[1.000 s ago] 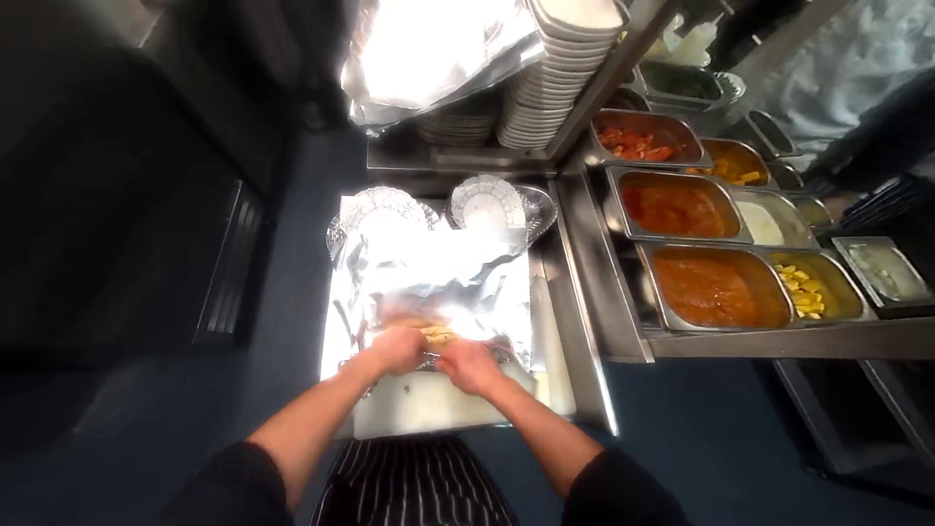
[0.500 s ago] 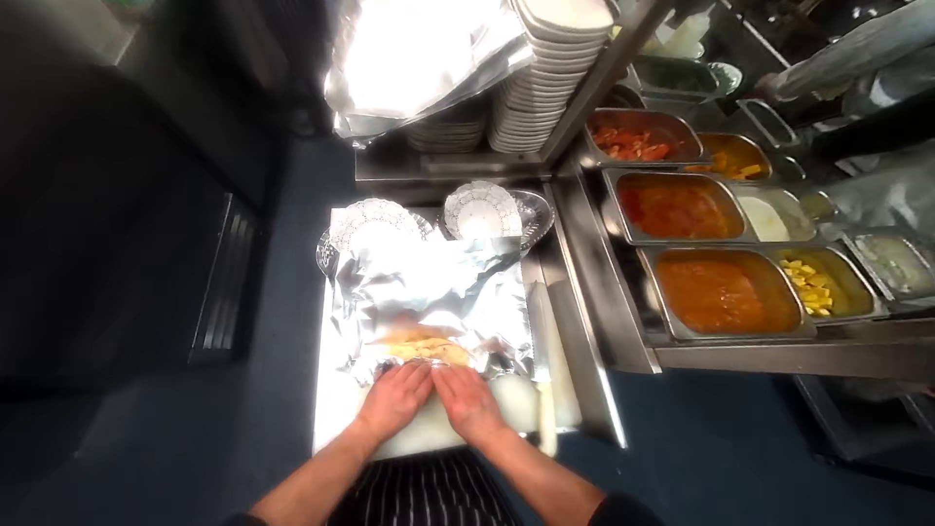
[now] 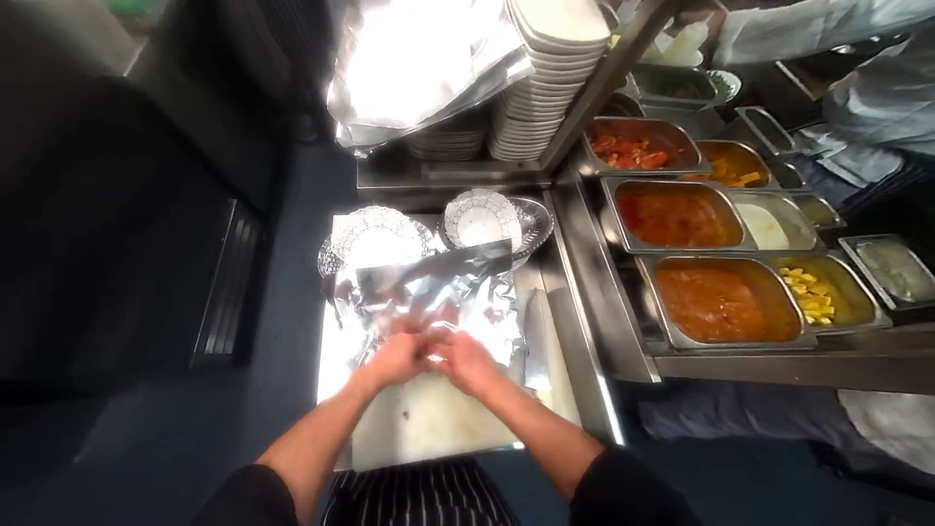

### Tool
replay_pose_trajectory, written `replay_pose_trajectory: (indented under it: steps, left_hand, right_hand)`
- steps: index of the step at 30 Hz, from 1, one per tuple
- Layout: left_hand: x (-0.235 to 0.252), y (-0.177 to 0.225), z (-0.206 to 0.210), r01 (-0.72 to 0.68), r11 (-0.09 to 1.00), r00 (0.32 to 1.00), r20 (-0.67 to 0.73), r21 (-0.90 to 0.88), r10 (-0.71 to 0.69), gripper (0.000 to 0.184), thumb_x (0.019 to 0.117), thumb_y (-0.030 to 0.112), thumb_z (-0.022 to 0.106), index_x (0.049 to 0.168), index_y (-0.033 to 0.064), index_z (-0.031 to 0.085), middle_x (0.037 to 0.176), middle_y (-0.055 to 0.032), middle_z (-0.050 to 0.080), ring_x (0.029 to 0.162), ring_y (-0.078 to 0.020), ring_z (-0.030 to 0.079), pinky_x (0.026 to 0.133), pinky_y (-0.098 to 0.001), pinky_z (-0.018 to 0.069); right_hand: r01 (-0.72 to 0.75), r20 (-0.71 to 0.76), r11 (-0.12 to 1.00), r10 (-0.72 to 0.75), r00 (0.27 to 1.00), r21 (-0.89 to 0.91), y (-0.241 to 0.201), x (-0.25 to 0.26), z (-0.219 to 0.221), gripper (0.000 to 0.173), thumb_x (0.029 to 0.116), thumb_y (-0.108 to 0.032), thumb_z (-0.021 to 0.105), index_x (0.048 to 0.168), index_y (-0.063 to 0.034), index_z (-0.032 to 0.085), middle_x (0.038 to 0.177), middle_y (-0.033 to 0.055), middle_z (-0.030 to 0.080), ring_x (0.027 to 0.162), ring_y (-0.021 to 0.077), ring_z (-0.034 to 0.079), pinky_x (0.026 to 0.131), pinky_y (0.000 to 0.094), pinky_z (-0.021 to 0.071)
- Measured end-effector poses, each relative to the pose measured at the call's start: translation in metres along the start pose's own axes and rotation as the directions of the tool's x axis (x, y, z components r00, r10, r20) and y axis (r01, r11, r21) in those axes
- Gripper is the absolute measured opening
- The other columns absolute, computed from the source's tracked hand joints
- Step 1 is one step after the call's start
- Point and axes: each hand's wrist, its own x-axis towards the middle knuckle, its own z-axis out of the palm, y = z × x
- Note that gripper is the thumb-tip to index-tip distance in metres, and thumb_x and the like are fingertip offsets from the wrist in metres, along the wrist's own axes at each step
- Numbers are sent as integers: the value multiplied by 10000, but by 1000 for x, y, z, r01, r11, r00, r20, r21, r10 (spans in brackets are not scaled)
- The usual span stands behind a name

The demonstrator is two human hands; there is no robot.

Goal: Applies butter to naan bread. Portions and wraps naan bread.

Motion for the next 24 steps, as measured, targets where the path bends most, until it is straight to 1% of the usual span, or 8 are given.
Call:
replay_pose_trajectory:
  steps: [2,3,7,10,13,16,20,24]
  left_hand:
    - [8,1,-9,66,995,997,32,-79,-63,292,951,307,725,1159,102,720,1054,-107,738,1031,-271,701,975,-549,535]
    - [10,1,-11,91,991,996,32,-95,-88,262,931,280,745,1125,105,732,1041,-97,743,1020,-258,706,966,-534,542]
    - [-8,28,-4,211,974,960,-206,77,-191,261,947,276,677,1091,71,754,1209,-149,697,1179,-335,644,1034,-553,504]
    - [-28,25,46,99,925,836,-534,366,122,265,996,116,548,1152,79,759,1203,-137,731,1169,-337,677,1001,-493,547]
    - [-26,7,78,81,880,822,-530,469,207,374,1002,76,506,1330,29,678,1367,-145,667,1272,-326,638,1063,-470,518]
    - [-15,-5,69,89,884,862,-480,460,163,381,1030,151,508,1357,20,653,1408,-149,639,1314,-317,608,1092,-470,494]
    - [-28,-7,74,11,886,854,-465,464,233,339,997,182,578,1296,67,690,1368,-134,659,1303,-313,609,1076,-470,506]
    - [-45,-4,93,-36,891,824,-492,453,283,261,936,194,660,1177,139,742,1213,-126,693,1162,-330,651,989,-487,546]
  right_hand:
    - [159,-404,957,-248,881,-241,3,-17,36,265,1041,-171,520,1155,-103,749,1157,105,740,1141,294,687,1005,482,545]
    - [197,-474,917,-352,807,-347,5,-23,52,276,1010,-88,530,1191,-78,739,1198,101,744,1170,294,692,1030,490,544]
    - [147,-467,879,-375,801,-454,15,-27,73,405,987,-58,516,1361,-89,669,1424,60,644,1353,252,584,1133,465,467]
    - [145,-468,905,-338,816,-401,15,-14,67,362,975,-51,529,1285,-58,715,1414,62,651,1342,238,595,1141,433,465]
    - [157,-372,935,-276,886,-319,16,-7,60,399,1001,-51,502,1361,-76,672,1444,71,628,1379,251,560,1167,448,433]
    - [150,-236,964,-202,951,-220,16,9,45,404,1041,-125,471,1412,-95,630,1479,71,598,1420,251,512,1212,447,368]
    - [83,-25,989,-86,996,-120,0,-6,32,424,1058,-186,448,1442,-64,579,1469,118,593,1389,286,535,1163,472,414]
    - [93,-35,994,-95,995,-57,-4,-31,46,387,979,-239,570,1308,-63,675,1331,126,672,1264,316,620,1028,489,525]
